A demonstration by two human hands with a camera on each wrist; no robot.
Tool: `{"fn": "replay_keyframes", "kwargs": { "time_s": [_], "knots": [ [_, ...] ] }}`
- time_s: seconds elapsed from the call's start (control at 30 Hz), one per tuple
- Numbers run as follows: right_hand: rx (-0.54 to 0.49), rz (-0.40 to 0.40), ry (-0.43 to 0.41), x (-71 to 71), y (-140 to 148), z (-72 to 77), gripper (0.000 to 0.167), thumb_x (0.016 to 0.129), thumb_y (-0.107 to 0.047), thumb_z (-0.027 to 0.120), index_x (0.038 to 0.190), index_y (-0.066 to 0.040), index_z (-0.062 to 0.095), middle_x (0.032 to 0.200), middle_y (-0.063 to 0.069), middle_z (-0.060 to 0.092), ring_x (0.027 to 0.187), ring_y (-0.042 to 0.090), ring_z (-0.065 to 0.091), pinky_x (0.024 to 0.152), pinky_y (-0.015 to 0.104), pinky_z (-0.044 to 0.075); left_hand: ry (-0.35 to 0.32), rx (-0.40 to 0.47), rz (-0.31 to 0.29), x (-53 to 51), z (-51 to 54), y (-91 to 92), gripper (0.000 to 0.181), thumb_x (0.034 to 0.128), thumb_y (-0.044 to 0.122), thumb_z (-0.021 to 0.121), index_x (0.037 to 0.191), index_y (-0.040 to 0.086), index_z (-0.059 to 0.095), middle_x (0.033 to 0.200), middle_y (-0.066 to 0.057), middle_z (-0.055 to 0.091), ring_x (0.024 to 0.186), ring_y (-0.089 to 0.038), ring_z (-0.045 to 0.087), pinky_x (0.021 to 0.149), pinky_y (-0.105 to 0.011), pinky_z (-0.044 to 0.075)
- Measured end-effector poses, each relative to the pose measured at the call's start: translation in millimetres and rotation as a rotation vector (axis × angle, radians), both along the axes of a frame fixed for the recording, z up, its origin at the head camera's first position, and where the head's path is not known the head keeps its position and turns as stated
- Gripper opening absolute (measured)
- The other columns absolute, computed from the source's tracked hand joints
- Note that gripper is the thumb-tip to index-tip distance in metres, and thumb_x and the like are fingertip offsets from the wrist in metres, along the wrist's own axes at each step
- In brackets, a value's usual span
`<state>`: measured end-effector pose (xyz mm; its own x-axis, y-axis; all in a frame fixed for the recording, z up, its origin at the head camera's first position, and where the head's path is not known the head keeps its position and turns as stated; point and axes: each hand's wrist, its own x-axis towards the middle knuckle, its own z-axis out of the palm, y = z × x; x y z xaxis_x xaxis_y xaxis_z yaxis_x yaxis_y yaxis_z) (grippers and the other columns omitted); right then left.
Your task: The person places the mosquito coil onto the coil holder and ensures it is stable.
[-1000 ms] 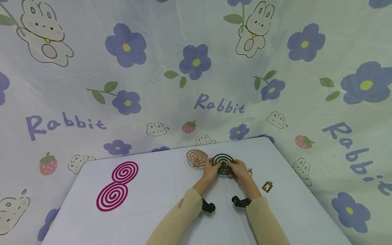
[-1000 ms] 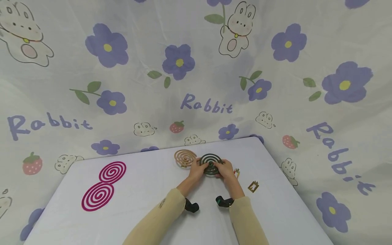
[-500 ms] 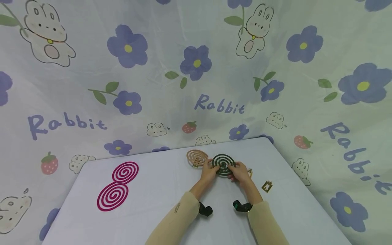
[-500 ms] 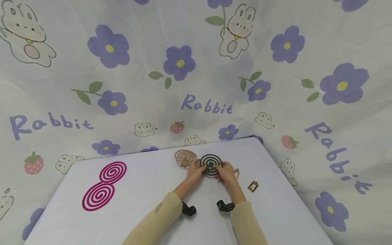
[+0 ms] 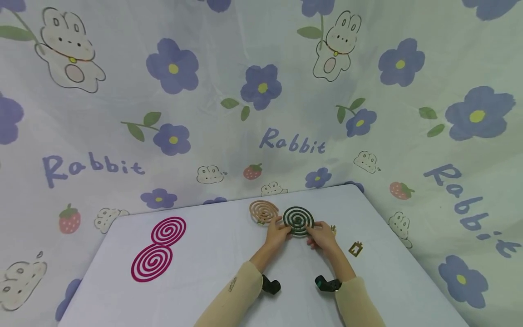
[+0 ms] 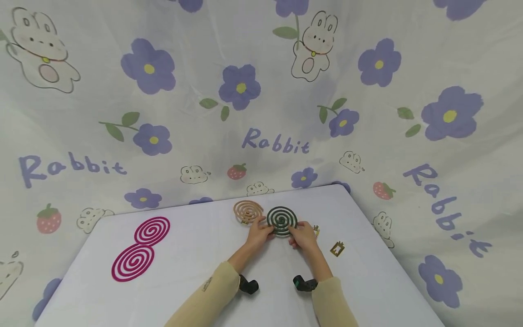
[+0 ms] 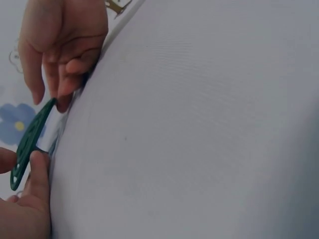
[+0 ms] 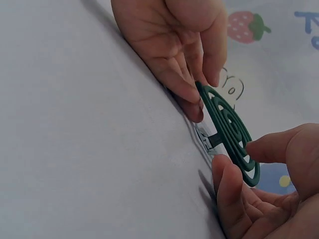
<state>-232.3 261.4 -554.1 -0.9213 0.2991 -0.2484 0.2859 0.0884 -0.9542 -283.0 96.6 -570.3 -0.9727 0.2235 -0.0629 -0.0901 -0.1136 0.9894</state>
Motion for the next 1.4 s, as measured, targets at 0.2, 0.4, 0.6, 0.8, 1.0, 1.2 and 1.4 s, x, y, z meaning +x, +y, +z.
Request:
{"fn": "replay_keyframes", "kwargs": {
  "time_s": [0.2, 0.4, 0.6, 0.8, 1.0, 1.2, 1.4],
  "knots": [
    [0.02, 0.017, -0.024, 8.6, -1.5, -3.7, 0.055, 0.092, -0.017, 0.063, 0.136, 0.007, 0.039, 0.084, 0.014, 0.066, 0.05, 0.013, 0.059, 0.046, 0.026, 0.05, -0.053, 0.014, -0.023, 6.0, 1.1, -12.5, 0.057, 0.0866, -0.007, 0.061, 0.137, -0.009, 0.036, 0.105, -0.023, 0.063, 0.082, -0.025, 0.067, 0.074, -0.029, 0.056],
    [0.046, 0.056, -0.036, 19.4, -5.8, -2.2, 0.047, 0.093, -0.016, 0.062, 0.131, 0.007, 0.044, 0.095, 0.015, 0.066, 0.053, 0.014, 0.06, 0.047, 0.027, 0.05, -0.086, 0.031, -0.051, 14.7, 1.2, -26.4, 0.049, 0.0857, -0.008, 0.059, 0.131, -0.01, 0.041, 0.105, -0.025, 0.063, 0.083, -0.024, 0.068, 0.072, -0.027, 0.056],
    [0.064, 0.096, -0.011, 32.6, -15.0, 6.5, 0.033, 0.094, -0.015, 0.063, 0.118, 0.006, 0.054, 0.092, 0.017, 0.067, 0.05, 0.014, 0.059, 0.046, 0.027, 0.05, -0.112, 0.041, -0.138, 27.5, 1.3, -43.3, 0.04, 0.0898, -0.003, 0.061, 0.126, -0.012, 0.046, 0.104, -0.026, 0.064, 0.079, -0.019, 0.068, 0.07, -0.027, 0.056],
    [0.092, 0.174, 0.024, 41.0, -31.3, 13.9, 0.026, 0.094, -0.015, 0.063, 0.112, 0.004, 0.059, 0.089, 0.014, 0.068, 0.054, 0.017, 0.061, 0.048, 0.029, 0.052, -0.162, 0.039, -0.191, 45.5, 2.8, -63.6, 0.04, 0.092, 0.005, 0.062, 0.126, -0.011, 0.048, 0.102, -0.023, 0.066, 0.08, -0.017, 0.067, 0.071, -0.027, 0.056],
    [0.086, 0.265, 0.057, 44.8, -48.3, 21.3, 0.027, 0.094, -0.016, 0.063, 0.113, 0.004, 0.059, 0.091, 0.016, 0.068, 0.058, 0.019, 0.063, 0.05, 0.03, 0.053, -0.142, 0.039, -0.224, 62.5, 5.8, -81.3, 0.036, 0.0939, 0.004, 0.059, 0.124, -0.013, 0.049, 0.102, -0.021, 0.065, 0.082, -0.019, 0.067, 0.074, -0.031, 0.056],
    [0.084, 0.361, 0.078, 41.7, -68.3, 22.3, 0.028, 0.094, -0.018, 0.063, 0.113, 0.003, 0.058, 0.092, 0.016, 0.068, 0.06, 0.019, 0.063, 0.051, 0.03, 0.053, -0.096, 0.016, -0.263, 73.1, 8.5, -109.4, 0.037, 0.0946, 0.005, 0.059, 0.125, -0.013, 0.047, 0.106, -0.023, 0.063, 0.087, -0.022, 0.067, 0.077, -0.032, 0.056],
    [0.073, 0.426, 0.083, 37.5, -90.8, 18.8, 0.029, 0.093, -0.019, 0.064, 0.112, 0.003, 0.059, 0.092, 0.015, 0.068, 0.06, 0.018, 0.063, 0.052, 0.03, 0.053, -0.079, -0.051, -0.262, 79.2, 16.5, -142.3, 0.037, 0.0945, 0.006, 0.059, 0.125, -0.013, 0.048, 0.107, -0.023, 0.063, 0.089, -0.023, 0.067, 0.077, -0.032, 0.055]
  ]
}}
